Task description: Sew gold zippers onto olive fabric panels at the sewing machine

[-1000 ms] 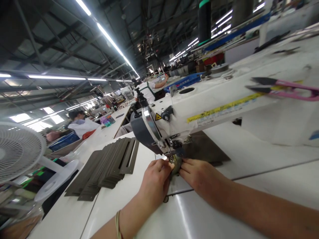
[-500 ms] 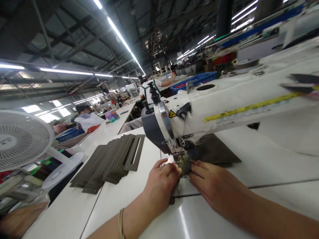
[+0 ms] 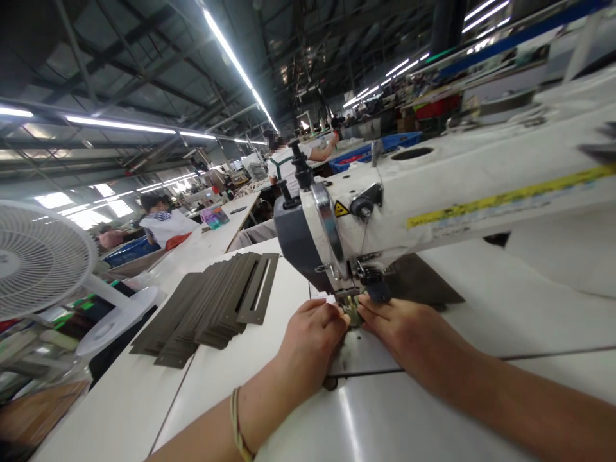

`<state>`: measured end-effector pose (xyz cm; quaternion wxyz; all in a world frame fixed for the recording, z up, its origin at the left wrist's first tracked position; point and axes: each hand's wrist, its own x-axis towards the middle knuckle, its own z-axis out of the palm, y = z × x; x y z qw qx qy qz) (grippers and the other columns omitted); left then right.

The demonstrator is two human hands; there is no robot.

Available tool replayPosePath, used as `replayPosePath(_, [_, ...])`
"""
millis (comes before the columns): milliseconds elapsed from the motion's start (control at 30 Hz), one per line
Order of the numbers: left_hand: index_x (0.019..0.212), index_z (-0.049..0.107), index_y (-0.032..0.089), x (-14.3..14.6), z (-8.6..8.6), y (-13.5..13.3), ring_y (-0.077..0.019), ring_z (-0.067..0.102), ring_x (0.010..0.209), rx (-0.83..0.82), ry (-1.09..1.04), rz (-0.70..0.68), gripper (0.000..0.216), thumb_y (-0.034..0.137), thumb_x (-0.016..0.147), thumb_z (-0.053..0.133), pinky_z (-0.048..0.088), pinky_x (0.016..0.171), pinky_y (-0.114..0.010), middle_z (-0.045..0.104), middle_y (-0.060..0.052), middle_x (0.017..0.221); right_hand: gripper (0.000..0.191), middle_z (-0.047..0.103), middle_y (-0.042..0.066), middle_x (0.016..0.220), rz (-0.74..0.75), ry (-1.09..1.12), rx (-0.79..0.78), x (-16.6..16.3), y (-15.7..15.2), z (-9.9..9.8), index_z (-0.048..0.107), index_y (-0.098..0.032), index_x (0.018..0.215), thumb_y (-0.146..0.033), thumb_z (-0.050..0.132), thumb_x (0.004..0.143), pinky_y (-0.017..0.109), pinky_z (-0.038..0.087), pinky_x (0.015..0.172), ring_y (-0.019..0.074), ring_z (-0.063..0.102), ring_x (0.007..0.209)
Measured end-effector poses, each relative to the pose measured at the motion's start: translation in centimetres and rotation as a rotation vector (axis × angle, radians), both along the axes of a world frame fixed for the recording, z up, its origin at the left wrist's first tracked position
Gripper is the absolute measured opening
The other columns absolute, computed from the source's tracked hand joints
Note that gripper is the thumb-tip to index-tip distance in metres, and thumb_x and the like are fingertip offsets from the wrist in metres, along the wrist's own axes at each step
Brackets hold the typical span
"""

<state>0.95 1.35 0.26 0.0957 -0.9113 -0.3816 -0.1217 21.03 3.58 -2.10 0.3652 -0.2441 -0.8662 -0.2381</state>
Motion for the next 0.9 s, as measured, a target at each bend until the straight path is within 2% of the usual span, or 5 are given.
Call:
replayPosePath(133, [0.097,0.066,0.013,0.0,-0.1,0.2,-0.0216,0.067,0.09,0.004,-0.024,0.008,0.01,0.013,0.093,0.056,0.054,0.088,-0.035,0.069,-0.007,0.09,0.042,0.075,0.011,0.089,-0.019,-0.015,-0.011,-0.1,0.1,0.2,0.069,-0.013,0.091,-0.009,0.028,0.098,0.026,0.061,0.066,0.0173,0.073,0.075])
replayPosePath(367, [0.092,0.066,0.014,-0.1,-0.4,0.5,-0.0226,0.067,0.087,-0.016,-0.035,0.028,0.007,0.012,0.086,0.063,0.054,0.087,-0.035,0.07,-0.007,0.092,0.043,0.075,0.009,0.085,-0.009,-0.027,0.001,-0.4,0.3,0.1,0.068,-0.015,0.089,-0.007,0.026,0.097,0.026,0.06,0.061,0.0178,0.072,0.071])
replayPosePath(667, [0.09,0.065,0.016,-0.1,-1.2,0.6,-0.0184,0.067,0.09,-0.019,-0.093,0.053,0.01,0.009,0.086,0.059,0.044,0.107,-0.036,0.07,-0.006,0.096,0.039,0.075,0.008,0.084,0.01,-0.018,-0.022,-0.3,0.4,0.2,0.066,-0.018,0.088,-0.004,0.03,0.092,0.024,0.059,0.058,0.0177,0.072,0.069])
replayPosePath(767, [0.086,0.065,0.014,0.1,-1.4,0.7,-0.0189,0.066,0.086,0.023,-0.1,0.055,0.009,0.008,0.085,0.059,0.048,0.102,-0.034,0.07,-0.006,0.09,0.038,0.075,0.009,0.084,0.007,-0.006,-0.038,-0.4,0.5,0.0,0.066,-0.017,0.086,-0.003,0.031,0.091,0.026,0.059,0.058,0.019,0.072,0.069])
replayPosePath(900, [0.081,0.065,0.015,0.2,-1.9,1.0,-0.0194,0.065,0.083,0.065,-0.144,0.069,0.013,0.008,0.087,0.057,0.054,0.087,-0.031,0.069,-0.006,0.085,0.034,0.074,0.008,0.084,0.035,0.016,-0.104,-0.6,0.8,-0.5,0.064,-0.02,0.084,-0.007,0.033,0.093,0.026,0.058,0.055,0.019,0.072,0.068])
